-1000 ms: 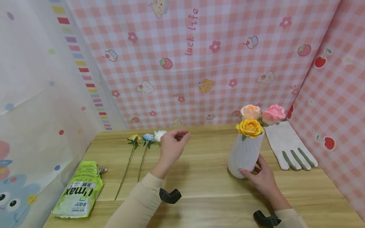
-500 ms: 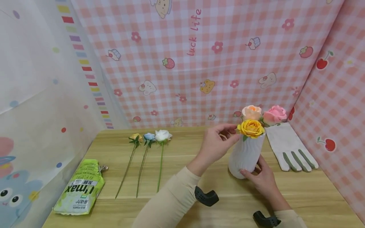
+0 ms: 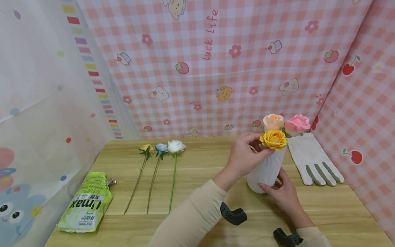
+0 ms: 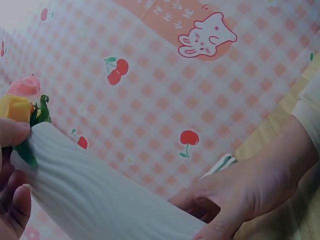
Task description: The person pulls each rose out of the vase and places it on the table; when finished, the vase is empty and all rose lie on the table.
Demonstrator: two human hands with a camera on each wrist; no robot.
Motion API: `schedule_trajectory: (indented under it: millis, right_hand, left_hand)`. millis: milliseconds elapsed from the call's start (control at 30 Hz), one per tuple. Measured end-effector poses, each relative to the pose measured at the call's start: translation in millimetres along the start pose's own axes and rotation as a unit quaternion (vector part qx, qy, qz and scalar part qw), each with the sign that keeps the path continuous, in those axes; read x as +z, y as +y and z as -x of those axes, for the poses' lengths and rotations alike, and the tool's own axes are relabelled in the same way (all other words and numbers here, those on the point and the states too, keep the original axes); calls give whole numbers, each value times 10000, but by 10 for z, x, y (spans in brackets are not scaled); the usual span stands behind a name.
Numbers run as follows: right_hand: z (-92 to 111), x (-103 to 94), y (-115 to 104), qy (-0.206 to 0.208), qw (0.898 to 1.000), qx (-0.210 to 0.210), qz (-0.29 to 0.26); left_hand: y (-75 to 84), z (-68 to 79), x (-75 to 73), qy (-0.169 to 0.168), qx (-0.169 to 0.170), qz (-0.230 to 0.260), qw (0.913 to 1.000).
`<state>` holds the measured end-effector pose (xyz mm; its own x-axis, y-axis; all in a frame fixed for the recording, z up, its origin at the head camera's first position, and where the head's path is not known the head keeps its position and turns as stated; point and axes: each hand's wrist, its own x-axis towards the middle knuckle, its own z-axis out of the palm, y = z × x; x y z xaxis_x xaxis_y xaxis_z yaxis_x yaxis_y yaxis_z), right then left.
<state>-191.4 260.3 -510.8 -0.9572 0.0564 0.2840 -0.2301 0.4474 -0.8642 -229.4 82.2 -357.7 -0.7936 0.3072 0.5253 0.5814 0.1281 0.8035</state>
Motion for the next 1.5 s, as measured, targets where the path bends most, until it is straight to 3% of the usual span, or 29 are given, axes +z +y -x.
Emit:
schedule_trajectory:
  millis: [233,367,667,867,1167,1333,1500]
  right_hand:
    - [7,1,-1,-12,9999,8,-164]
    - [7,-1,-15,-15,9998,34,-182]
    - [-9,12,-6,-69,9997,180,-118]
    - [-16,18,-2,-89,9996,248,-66]
    - [4,28,-42,30,9998,27,-207]
    - [10,34,-31,55,9998,19,-175]
    - [11,25,-27,80,9998,-13,-182]
  left_hand:
    - [23,-17,60,-280,368,-836,9954]
    - [45,-19,86,-244,330,-1023,9939]
    - [114,-42,62,100,141,-181,9997]
    - [100,-73,14,251,243,160,9993]
    - [108,-62,8,412,-38,672,9969]
    - [101,-74,20,540,162,514,9971]
    - [76,-100,38,685,657,128,9954]
